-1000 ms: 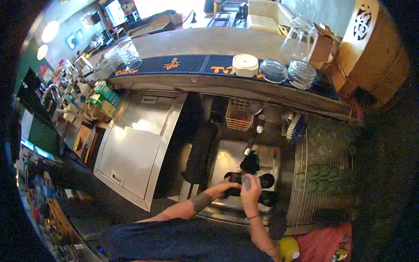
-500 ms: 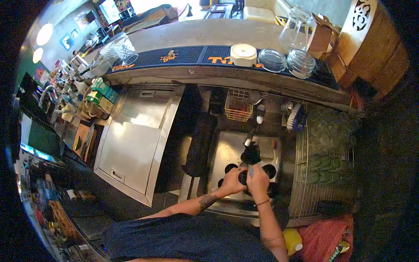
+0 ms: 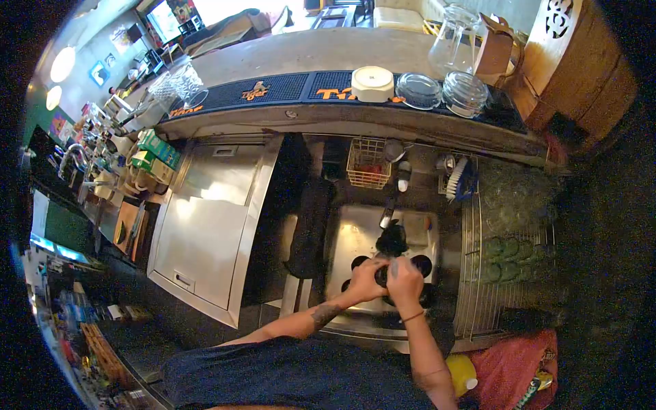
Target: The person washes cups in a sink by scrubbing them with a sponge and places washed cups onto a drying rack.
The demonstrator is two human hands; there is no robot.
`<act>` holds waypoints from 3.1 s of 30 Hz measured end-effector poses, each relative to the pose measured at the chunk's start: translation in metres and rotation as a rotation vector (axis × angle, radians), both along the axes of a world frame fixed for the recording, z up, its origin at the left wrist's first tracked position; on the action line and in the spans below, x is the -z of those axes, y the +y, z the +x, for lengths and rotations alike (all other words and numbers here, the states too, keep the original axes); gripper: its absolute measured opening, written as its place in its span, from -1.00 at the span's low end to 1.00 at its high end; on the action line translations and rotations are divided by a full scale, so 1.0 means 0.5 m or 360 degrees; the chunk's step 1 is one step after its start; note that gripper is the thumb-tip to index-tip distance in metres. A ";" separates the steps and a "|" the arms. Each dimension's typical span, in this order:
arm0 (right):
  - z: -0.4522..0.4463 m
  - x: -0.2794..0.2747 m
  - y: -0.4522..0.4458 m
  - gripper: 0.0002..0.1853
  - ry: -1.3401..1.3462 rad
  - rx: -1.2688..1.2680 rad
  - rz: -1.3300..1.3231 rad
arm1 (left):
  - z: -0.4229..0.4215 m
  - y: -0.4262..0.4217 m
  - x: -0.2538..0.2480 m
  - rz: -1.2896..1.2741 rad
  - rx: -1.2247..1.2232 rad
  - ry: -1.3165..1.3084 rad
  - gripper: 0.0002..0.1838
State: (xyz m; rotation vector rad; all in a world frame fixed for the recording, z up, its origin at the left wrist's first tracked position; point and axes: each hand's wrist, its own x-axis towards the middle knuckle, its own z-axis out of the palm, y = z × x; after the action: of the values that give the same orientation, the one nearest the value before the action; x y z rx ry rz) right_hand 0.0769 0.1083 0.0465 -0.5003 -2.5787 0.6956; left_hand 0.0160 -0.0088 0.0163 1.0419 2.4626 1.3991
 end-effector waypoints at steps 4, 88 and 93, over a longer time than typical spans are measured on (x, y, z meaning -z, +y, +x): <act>0.012 -0.031 -0.035 -0.84 0.0024 -0.0235 -0.0060 | -0.029 0.000 0.007 -0.0041 -0.0077 -0.0247 -0.47; 0.050 0.113 -0.132 -0.71 -0.0040 0.0286 -0.2262 | -0.041 -0.070 0.128 0.0821 -0.0115 -0.2184 -0.74; 0.060 0.205 -0.156 -0.60 -0.0442 -0.0176 -0.0777 | -0.056 -0.148 0.266 -0.0131 -0.0089 -0.1606 -0.73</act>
State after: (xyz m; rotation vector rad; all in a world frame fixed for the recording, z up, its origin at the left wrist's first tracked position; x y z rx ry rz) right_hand 0.1068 0.0304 -0.0558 -0.6430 -2.6971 1.3989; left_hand -0.0122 -0.0829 -0.1170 0.1324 1.7556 1.3371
